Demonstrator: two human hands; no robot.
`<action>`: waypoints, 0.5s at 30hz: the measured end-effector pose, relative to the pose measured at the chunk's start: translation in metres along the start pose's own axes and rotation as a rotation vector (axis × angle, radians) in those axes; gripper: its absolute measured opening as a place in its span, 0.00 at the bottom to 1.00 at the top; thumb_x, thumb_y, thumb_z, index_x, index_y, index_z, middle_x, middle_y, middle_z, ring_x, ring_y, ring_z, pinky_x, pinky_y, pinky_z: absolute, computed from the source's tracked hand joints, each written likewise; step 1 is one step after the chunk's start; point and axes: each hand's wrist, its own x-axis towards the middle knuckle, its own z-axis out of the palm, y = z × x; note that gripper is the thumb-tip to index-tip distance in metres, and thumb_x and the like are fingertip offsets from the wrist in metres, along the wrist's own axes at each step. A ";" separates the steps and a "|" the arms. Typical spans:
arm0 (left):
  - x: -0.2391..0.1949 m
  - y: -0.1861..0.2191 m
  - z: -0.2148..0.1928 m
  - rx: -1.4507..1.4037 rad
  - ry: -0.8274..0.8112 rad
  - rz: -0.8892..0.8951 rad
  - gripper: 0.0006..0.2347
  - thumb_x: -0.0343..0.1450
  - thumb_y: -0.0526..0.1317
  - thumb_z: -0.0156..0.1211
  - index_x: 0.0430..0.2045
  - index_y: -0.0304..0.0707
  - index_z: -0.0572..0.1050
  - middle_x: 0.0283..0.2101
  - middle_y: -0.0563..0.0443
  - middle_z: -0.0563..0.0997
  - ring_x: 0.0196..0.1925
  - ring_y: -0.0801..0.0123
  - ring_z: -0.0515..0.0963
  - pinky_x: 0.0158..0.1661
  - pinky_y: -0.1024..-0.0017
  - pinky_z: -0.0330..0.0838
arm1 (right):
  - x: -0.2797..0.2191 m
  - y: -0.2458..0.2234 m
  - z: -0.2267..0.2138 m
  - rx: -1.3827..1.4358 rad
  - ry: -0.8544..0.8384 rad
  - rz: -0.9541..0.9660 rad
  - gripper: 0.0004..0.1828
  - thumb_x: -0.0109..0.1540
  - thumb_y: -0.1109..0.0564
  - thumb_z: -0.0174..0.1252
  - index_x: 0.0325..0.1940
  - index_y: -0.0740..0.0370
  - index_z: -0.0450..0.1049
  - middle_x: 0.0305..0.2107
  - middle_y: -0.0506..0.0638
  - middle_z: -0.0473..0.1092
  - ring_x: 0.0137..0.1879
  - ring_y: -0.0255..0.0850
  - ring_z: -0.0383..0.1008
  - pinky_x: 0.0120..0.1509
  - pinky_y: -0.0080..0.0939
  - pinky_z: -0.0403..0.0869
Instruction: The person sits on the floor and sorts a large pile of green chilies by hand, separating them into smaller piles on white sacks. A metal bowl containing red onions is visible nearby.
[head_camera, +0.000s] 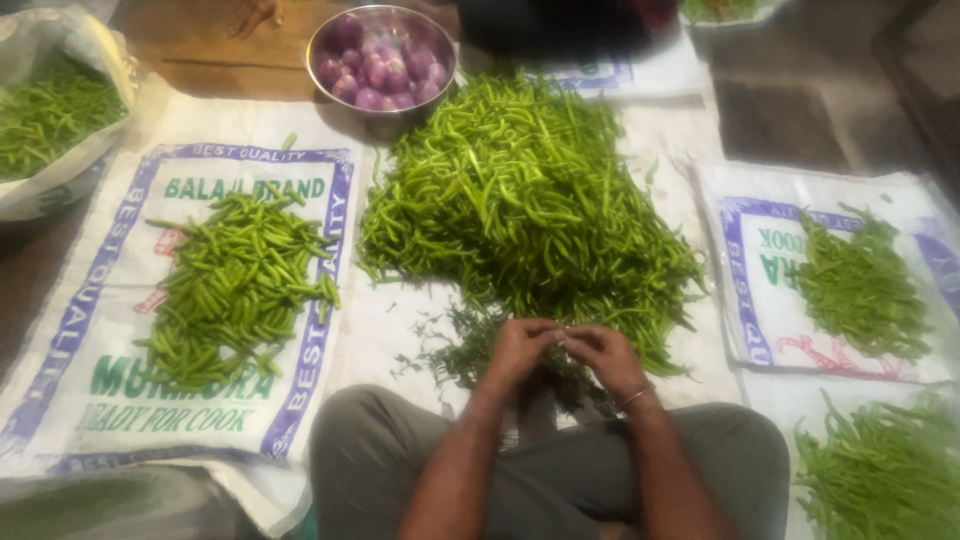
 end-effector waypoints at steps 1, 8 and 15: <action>0.000 -0.002 0.000 -0.032 0.046 0.015 0.14 0.67 0.40 0.70 0.42 0.31 0.84 0.39 0.45 0.88 0.38 0.68 0.85 0.41 0.71 0.79 | 0.001 0.000 0.004 0.032 0.003 0.007 0.21 0.64 0.54 0.62 0.59 0.65 0.77 0.42 0.54 0.79 0.44 0.37 0.78 0.49 0.40 0.79; 0.013 -0.012 -0.009 -0.325 0.155 -0.150 0.12 0.68 0.39 0.70 0.40 0.30 0.84 0.28 0.49 0.83 0.24 0.74 0.75 0.25 0.76 0.68 | 0.009 -0.010 -0.007 0.368 0.104 0.152 0.23 0.67 0.49 0.54 0.63 0.61 0.73 0.40 0.52 0.80 0.40 0.36 0.76 0.44 0.39 0.78; 0.012 -0.025 -0.004 -0.255 0.095 -0.094 0.11 0.65 0.36 0.71 0.38 0.30 0.84 0.29 0.54 0.84 0.25 0.77 0.76 0.26 0.78 0.68 | 0.005 0.004 0.026 -0.299 0.147 -0.151 0.17 0.60 0.53 0.66 0.51 0.61 0.81 0.37 0.51 0.81 0.42 0.40 0.82 0.47 0.40 0.79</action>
